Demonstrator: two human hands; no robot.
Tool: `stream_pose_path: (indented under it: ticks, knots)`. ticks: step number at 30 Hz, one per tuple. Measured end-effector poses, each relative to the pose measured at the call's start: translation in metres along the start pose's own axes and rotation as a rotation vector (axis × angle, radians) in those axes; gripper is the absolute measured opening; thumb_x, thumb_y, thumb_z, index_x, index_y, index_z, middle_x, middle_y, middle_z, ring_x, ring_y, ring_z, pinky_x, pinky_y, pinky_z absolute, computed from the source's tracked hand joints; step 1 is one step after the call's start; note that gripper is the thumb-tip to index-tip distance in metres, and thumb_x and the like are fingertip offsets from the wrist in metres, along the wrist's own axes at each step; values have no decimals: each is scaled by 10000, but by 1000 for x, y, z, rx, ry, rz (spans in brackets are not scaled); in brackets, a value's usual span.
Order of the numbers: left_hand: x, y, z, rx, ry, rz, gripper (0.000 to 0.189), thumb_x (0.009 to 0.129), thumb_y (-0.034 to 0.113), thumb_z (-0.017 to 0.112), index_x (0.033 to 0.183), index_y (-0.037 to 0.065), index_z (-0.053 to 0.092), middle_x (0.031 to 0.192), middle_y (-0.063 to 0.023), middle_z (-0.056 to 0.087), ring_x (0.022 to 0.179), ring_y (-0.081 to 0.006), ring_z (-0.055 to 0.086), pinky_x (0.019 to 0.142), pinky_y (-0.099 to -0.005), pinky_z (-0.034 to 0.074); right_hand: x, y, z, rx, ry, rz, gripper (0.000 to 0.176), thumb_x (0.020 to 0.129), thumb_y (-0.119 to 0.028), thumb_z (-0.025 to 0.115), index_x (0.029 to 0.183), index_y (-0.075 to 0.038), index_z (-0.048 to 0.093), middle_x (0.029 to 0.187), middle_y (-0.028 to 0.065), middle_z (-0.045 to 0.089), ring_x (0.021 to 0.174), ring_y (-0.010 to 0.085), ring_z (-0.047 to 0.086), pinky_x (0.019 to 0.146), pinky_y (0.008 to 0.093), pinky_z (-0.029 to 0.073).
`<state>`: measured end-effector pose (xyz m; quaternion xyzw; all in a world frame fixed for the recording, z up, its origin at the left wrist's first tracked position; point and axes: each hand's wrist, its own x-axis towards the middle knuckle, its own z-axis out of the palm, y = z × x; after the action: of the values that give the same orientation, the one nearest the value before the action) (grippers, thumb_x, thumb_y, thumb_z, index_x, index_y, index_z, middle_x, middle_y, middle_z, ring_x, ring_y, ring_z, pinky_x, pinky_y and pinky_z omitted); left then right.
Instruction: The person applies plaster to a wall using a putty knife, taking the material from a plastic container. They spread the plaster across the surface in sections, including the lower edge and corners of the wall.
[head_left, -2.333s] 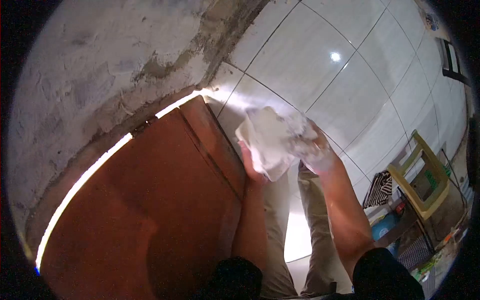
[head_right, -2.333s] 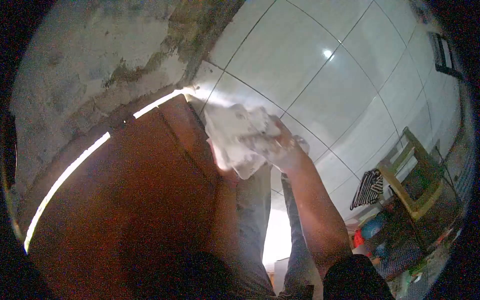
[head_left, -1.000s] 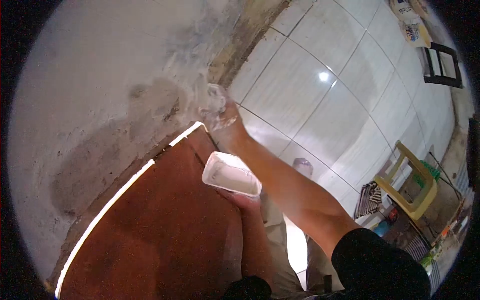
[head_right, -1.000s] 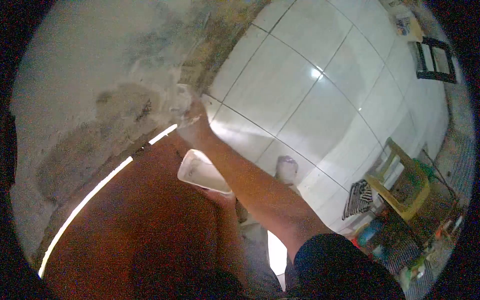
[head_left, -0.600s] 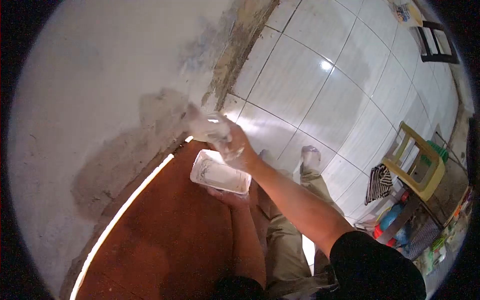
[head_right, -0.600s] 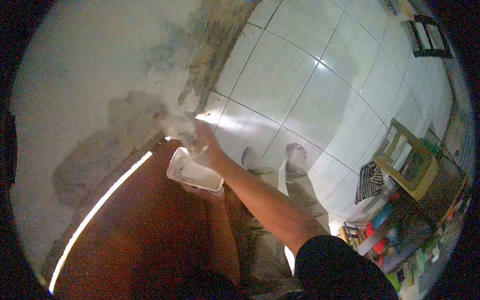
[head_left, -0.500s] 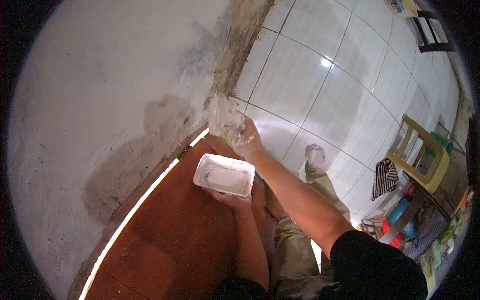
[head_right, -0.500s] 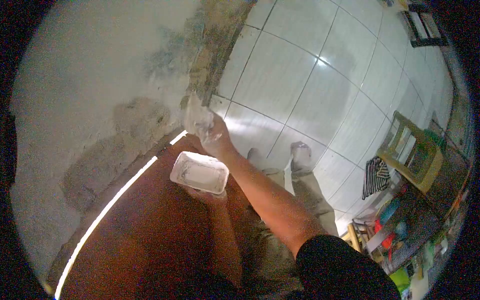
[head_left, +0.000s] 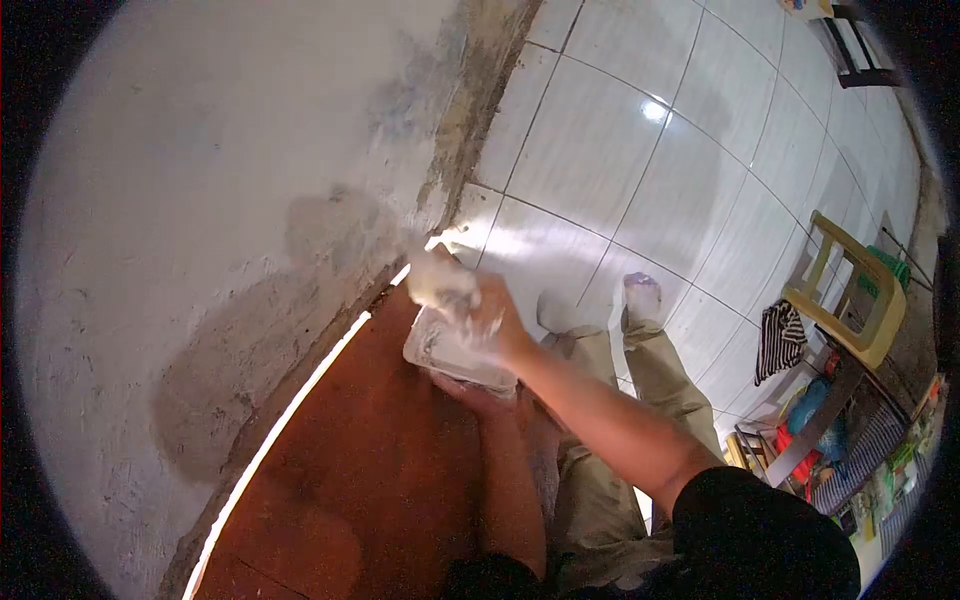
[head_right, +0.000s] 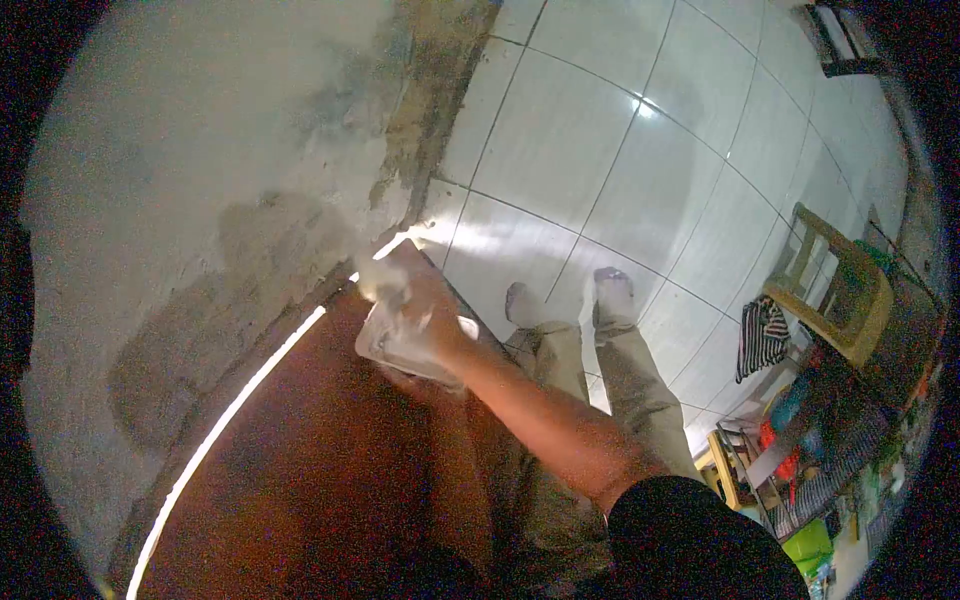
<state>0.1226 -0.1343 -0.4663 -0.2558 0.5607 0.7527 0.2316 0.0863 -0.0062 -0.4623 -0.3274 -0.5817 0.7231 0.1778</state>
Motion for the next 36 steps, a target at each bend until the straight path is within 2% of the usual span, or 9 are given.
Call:
stream_pose_path:
  ticks: [4,6,10,12,15,24,27,33,36]
  knots:
    - [-12,12,28,-140,-13,-84,686,857,624,306,1359,158,286,1363,-66,319,1236,-281,338,1024,-449,297,33,54,-1,28,-15,337,149,857,-126,538,947,-10,565,893,142,619,813,186,603,633,292,503]
    - [-5,4,-1,-556,-116,-176,626,836,488,509,1312,121,337,1264,-103,404,1126,-267,433,922,-462,407,45,103,13,700,111,332,151,824,-122,594,940,-39,541,887,127,612,821,168,587,616,291,491]
    - [-13,15,5,-491,-135,-193,637,812,463,566,1303,122,348,1263,-100,405,1129,-270,435,913,-477,418,74,27,5,826,111,492,113,793,-5,539,896,-49,561,798,49,591,685,194,589,611,341,489]
    - [-27,21,30,110,-150,180,593,835,488,507,1283,124,373,1264,-97,404,1128,-271,442,893,-477,441,67,13,11,107,69,200,114,787,21,547,876,-49,560,810,57,597,683,179,578,585,315,478]
    - [-15,17,13,-9,38,-4,685,867,606,283,1368,138,267,1389,-80,291,1250,-290,331,1020,-456,300,44,55,48,-65,463,-247,136,798,-38,567,933,-44,560,824,70,611,653,185,571,538,285,462]
    - [28,-63,-125,808,-111,714,696,888,578,265,1387,95,226,1409,-96,275,1264,-295,315,1035,-459,277,-15,-28,1,-124,203,-268,285,802,-136,602,1063,-48,530,922,64,616,709,171,592,557,289,480]
    - [11,-5,-26,-311,-437,63,695,877,595,287,1389,127,238,1418,-86,271,1264,-302,319,1027,-461,300,-7,15,-38,25,154,-16,265,822,-176,597,1042,-34,556,919,58,622,735,147,591,592,261,480]
    - [-16,16,19,154,-142,166,632,874,549,341,1365,154,284,1369,-90,336,1212,-294,388,983,-480,354,1,57,-59,710,272,455,302,791,-60,636,1048,23,500,856,54,600,733,90,575,632,240,493]
    - [7,14,4,-11,-114,-24,658,866,609,289,1368,184,286,1377,-66,325,1227,-292,368,1012,-473,318,36,94,-39,713,76,210,127,805,-110,561,910,-40,568,869,65,605,672,118,569,606,259,474]
